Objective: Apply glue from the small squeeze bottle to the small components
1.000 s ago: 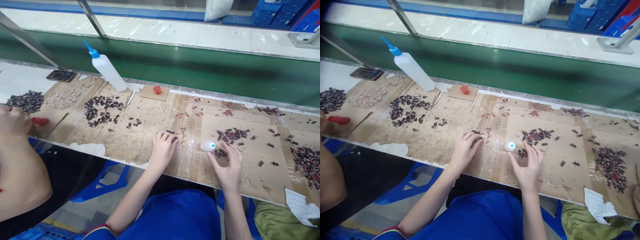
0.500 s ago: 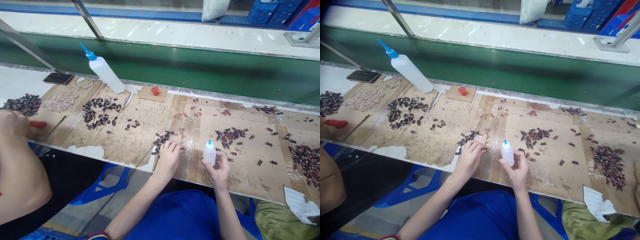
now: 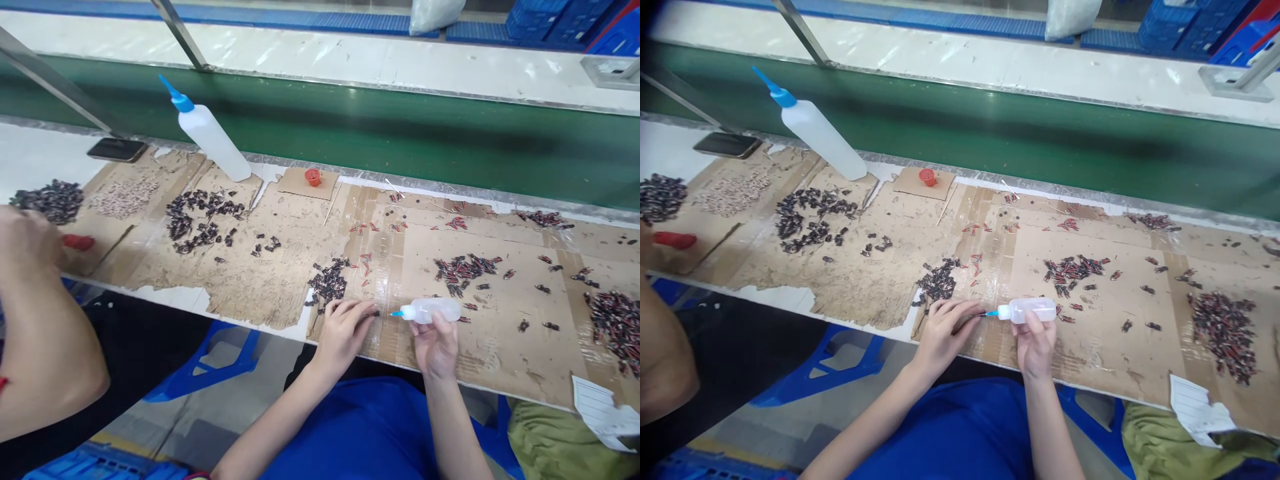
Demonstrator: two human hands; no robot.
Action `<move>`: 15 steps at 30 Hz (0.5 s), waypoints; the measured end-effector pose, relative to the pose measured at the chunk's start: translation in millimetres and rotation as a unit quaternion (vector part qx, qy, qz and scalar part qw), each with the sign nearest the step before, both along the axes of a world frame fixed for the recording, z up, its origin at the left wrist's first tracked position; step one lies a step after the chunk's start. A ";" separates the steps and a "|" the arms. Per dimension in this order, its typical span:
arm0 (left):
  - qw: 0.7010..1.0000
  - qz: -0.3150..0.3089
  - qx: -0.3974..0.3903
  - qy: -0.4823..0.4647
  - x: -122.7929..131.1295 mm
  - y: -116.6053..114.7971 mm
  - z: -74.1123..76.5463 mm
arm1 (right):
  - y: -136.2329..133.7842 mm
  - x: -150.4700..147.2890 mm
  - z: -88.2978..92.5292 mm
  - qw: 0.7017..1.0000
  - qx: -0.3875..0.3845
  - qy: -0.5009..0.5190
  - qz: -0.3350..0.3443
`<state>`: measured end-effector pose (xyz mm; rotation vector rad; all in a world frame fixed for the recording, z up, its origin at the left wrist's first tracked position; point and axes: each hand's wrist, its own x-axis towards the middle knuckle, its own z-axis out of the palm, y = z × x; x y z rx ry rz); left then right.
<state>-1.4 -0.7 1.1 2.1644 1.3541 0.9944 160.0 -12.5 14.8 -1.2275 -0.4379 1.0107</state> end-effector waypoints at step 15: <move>0.999 0.027 -0.027 0.010 2.6 -2.8 1.8 | -10.6 -7.3 -4.2 0.949 -0.065 -0.308 -0.009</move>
